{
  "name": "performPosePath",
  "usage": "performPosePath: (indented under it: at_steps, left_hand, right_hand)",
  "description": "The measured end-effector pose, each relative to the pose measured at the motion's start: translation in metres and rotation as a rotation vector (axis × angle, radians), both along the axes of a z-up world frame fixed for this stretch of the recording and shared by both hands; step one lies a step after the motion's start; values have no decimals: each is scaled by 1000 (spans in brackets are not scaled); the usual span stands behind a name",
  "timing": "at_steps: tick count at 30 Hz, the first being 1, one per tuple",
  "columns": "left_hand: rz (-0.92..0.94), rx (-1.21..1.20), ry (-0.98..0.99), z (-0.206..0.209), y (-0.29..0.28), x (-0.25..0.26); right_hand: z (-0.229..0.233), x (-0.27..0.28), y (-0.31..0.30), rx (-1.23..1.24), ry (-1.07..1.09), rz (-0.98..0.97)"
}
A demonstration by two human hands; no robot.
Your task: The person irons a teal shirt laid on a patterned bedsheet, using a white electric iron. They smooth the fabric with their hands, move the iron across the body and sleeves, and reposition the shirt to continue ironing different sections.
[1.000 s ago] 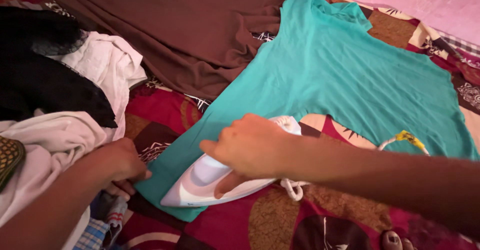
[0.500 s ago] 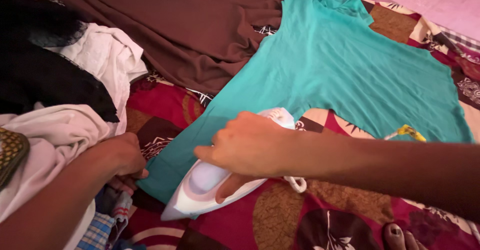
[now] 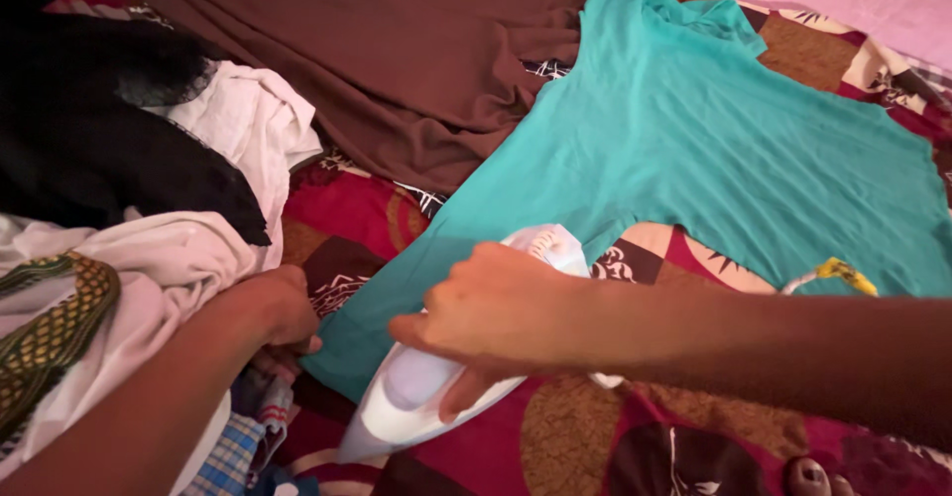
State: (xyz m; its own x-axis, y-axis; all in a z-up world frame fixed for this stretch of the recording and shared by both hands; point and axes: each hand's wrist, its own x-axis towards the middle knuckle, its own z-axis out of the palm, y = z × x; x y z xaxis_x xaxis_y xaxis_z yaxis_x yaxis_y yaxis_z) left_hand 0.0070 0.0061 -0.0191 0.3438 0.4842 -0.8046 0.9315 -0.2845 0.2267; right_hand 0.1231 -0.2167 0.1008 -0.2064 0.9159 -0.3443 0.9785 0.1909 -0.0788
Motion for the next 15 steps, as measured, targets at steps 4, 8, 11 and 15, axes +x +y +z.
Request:
performPosePath:
  at_steps: [4, 8, 11, 15]
  left_hand:
    - [0, 1, -44, -1, 0, -5]
    - [43, 8, -40, -3, 0, -5]
    - [-22, 20, -32, -3, 0, -4]
    - [21, -9, 20, -6, 2, 2]
  right_hand:
    - [3, 22, -4, 77, -27, 83]
    - [14, 45, -1, 31, -120, 61]
    - [13, 43, 0, 19, -152, 31]
    - [3, 27, 3, 45, -106, 19]
